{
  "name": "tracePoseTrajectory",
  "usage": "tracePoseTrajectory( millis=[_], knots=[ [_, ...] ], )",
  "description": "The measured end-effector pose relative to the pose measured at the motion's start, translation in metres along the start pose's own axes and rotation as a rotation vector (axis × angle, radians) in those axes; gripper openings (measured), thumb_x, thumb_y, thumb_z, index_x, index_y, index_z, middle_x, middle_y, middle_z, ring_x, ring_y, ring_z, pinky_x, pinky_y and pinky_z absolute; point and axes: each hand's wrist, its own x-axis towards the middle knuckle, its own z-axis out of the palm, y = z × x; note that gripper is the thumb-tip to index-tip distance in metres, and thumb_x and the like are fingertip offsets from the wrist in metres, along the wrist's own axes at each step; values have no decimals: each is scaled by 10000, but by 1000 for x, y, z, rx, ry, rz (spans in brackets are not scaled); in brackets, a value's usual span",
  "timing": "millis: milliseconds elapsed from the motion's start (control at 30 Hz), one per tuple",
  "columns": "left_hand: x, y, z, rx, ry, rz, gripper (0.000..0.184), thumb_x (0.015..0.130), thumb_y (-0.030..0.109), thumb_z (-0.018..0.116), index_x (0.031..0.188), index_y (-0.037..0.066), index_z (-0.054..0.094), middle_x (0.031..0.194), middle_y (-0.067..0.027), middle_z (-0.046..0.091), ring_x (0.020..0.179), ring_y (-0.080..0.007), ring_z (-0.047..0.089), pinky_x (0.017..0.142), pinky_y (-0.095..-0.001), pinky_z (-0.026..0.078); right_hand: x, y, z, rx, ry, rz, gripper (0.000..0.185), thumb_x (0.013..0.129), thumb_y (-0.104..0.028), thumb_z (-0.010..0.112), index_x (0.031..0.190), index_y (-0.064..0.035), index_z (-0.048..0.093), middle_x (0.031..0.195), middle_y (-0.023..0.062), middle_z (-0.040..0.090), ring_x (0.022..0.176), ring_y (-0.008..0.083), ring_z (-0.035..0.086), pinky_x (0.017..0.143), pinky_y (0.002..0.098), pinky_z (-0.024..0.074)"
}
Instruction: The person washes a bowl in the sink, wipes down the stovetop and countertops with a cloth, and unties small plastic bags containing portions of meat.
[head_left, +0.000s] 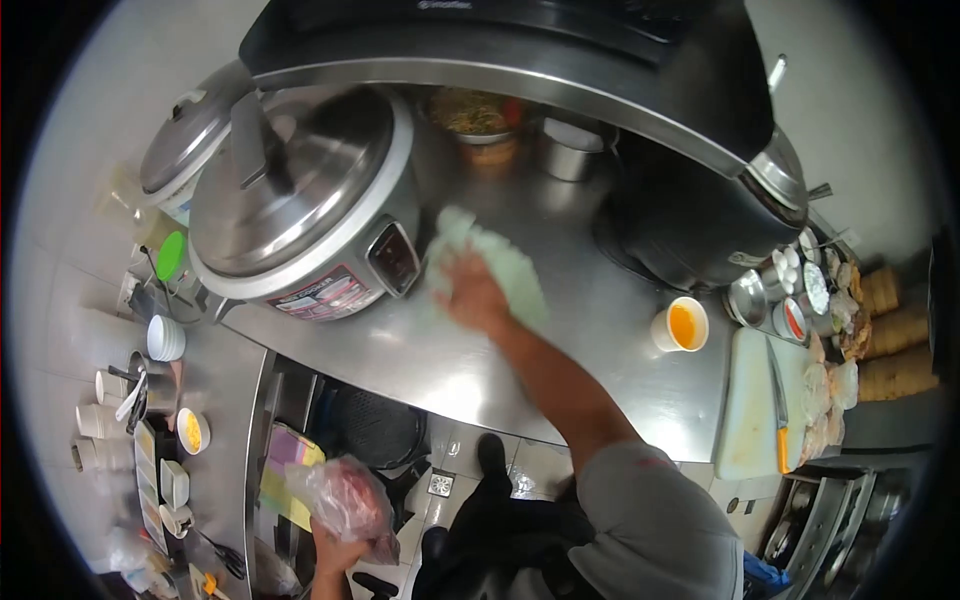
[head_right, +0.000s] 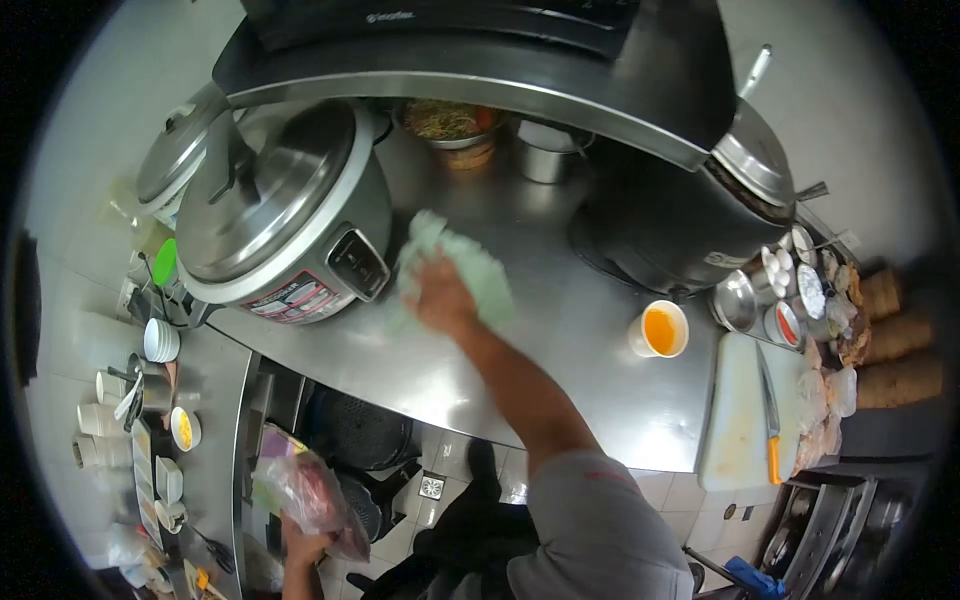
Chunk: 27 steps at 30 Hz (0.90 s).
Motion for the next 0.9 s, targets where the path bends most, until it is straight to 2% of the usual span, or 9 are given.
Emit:
tracePoseTrajectory(
  millis=[67,133,300,333,500,667,733,833,900],
  knots=[
    [21,11,10,89,-56,45,818,431,194,784,1182,20,511,1136,-78,566,1025,-212,560,893,-363,452,-49,7,-26,248,-33,-52,513,899,-449,457,1320,-158,494,1413,82,421,1342,291,312,1143,427,152],
    [39,40,27,217,-69,19,613,483,72,711,1080,13,582,989,-62,633,893,-184,616,811,-322,495,-83,42,-52,256,-147,236,499,885,-412,512,1308,-147,505,1397,88,439,1323,303,337,1129,418,191],
    [110,61,95,86,-340,201,479,564,76,675,1031,4,593,919,-55,630,824,-165,599,737,-305,480,-184,40,-48,186,118,402,368,836,-288,565,1171,-138,593,1253,119,532,1150,293,463,1020,435,321],
    [119,69,114,42,-353,232,442,591,75,663,1021,0,593,904,-52,627,816,-158,592,727,-299,471,-200,22,-77,197,-156,370,301,812,-232,584,1094,-130,604,1171,113,559,1108,295,491,978,433,368],
    [176,85,189,305,-406,417,292,657,142,691,892,-18,624,820,-84,637,783,-186,609,723,-338,483,-304,-21,-149,502,-36,578,285,780,-181,644,1045,-114,565,1059,118,537,1001,349,519,838,441,468],
    [190,114,255,582,-418,405,404,614,252,768,862,-45,651,732,-124,648,634,-254,619,588,-380,508,-312,-4,-217,655,268,923,409,801,-200,647,1164,-73,509,1166,158,526,1121,389,483,920,452,428],
    [199,113,276,975,-217,337,660,553,376,768,1001,-88,629,1024,-228,653,943,-309,636,792,-395,492,-313,-4,-246,573,360,756,518,839,-224,621,1289,-41,442,1312,219,455,1238,390,428,999,437,389],
    [257,74,290,1044,-280,427,776,571,511,779,1057,-75,626,1068,-265,634,1034,-361,616,865,-425,483,-361,5,-262,523,214,704,582,846,-251,631,1345,-46,413,1392,219,396,1288,376,385,1040,436,351],
    [249,75,294,1164,-300,398,783,594,534,763,1067,-74,623,1090,-257,629,1061,-362,603,894,-422,475,-427,25,-254,425,292,729,508,821,-243,668,1246,-27,493,1269,204,498,1198,374,458,1019,425,378]
  ],
)
